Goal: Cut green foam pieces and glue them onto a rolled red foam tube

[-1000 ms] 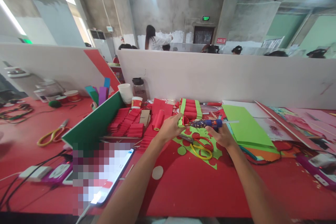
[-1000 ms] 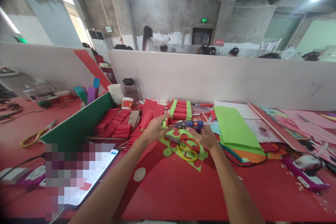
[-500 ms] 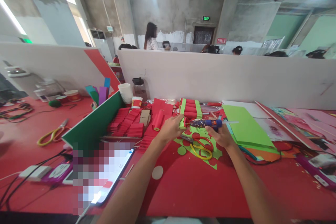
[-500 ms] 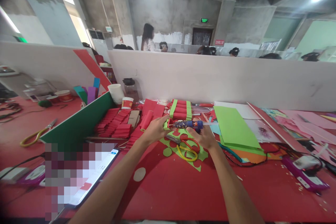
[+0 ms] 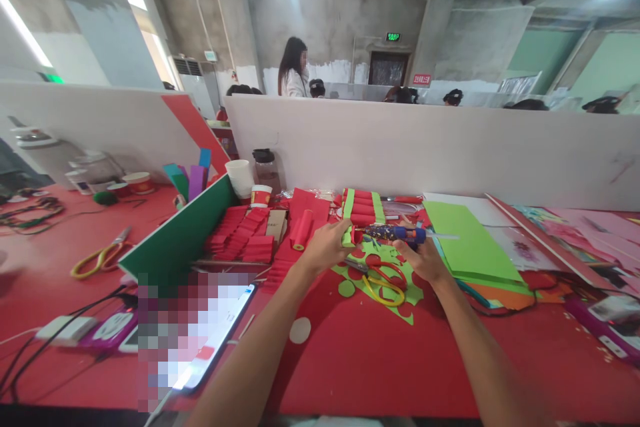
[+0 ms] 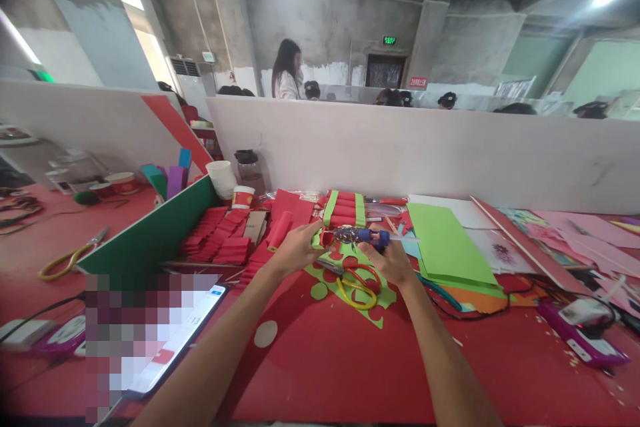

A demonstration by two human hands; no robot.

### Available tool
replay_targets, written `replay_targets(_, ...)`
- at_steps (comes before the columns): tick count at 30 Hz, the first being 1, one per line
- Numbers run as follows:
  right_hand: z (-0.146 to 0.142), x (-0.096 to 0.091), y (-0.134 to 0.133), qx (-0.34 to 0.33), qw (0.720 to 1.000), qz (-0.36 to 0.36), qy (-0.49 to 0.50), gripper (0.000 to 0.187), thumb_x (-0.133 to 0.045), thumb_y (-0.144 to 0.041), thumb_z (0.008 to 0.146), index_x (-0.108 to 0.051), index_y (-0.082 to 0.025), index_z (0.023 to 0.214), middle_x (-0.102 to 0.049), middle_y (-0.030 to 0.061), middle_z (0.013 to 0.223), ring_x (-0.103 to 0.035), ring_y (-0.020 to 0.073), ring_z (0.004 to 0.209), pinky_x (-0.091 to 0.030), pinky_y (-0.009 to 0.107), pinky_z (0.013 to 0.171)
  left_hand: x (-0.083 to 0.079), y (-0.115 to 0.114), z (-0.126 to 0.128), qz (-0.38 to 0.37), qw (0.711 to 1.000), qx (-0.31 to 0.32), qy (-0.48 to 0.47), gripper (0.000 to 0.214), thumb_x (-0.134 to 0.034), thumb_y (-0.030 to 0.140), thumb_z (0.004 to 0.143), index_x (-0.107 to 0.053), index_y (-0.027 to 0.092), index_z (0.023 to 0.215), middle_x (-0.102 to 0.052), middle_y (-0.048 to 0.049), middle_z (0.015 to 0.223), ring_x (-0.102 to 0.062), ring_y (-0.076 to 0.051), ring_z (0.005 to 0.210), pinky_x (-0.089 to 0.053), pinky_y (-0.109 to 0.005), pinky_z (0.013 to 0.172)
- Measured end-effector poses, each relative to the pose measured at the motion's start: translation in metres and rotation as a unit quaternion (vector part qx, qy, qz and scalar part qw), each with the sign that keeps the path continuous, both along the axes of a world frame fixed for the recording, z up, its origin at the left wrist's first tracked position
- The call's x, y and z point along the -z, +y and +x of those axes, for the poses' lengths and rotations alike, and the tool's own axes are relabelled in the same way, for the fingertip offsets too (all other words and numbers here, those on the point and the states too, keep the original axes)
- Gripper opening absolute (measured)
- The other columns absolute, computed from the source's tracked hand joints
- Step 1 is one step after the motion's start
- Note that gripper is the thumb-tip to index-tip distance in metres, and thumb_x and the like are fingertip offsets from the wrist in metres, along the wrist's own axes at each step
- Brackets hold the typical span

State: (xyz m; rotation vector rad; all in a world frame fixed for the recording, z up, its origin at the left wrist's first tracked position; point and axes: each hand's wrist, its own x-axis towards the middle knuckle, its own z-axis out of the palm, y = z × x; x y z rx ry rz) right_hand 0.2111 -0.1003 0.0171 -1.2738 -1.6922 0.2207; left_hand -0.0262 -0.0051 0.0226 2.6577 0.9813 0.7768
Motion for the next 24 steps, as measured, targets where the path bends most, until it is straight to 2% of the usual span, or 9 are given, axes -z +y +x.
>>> replay_targets(7, -0.0023, 0.0004, 0.0007, 0.056, 0.998, 0.010, -0.001, 0.029, -0.061, -0.046, 0.087, -0.053, -0.021, 0.074, -0.053, -0.0015, 0.062, -0.050, 0.0163, 0.060, -0.040, 0.028, 0.059, -0.0025, -0.0026, 0.0004, -0.013, 1.000, 0.004, 0.001, 0.039, -0.067, 0.041, 0.085, -0.058, 0.026, 0.119, -0.071, -0.0053, 0.101, -0.068, -0.023, 0.094, -0.049, -0.027, 0.076)
replay_targets(14, -0.0011, 0.0019, 0.0030, 0.064, 0.998, 0.015, -0.013, 0.030, -0.062, -0.048, 0.087, -0.054, -0.022, 0.073, -0.057, -0.0002, 0.062, -0.055, 0.0198, 0.065, -0.042, 0.030, 0.062, -0.0023, -0.0039, 0.0015, -0.009, 1.000, 0.003, -0.004, 0.038, -0.069, 0.041, 0.083, -0.059, 0.028, 0.118, -0.071, -0.0045, 0.099, -0.067, -0.024, 0.094, -0.048, -0.028, 0.079)
replay_targets(24, -0.0024, 0.0011, 0.0013, 0.062, 0.998, 0.018, -0.003, 0.031, -0.062, -0.047, 0.087, -0.055, -0.021, 0.073, -0.056, -0.0013, 0.060, -0.052, 0.0171, 0.059, -0.040, 0.028, 0.059, -0.0026, -0.0027, 0.0010, -0.008, 1.000, 0.009, -0.001, 0.036, -0.068, 0.042, 0.083, -0.060, 0.027, 0.115, -0.071, -0.0042, 0.099, -0.067, -0.024, 0.094, -0.049, -0.027, 0.078)
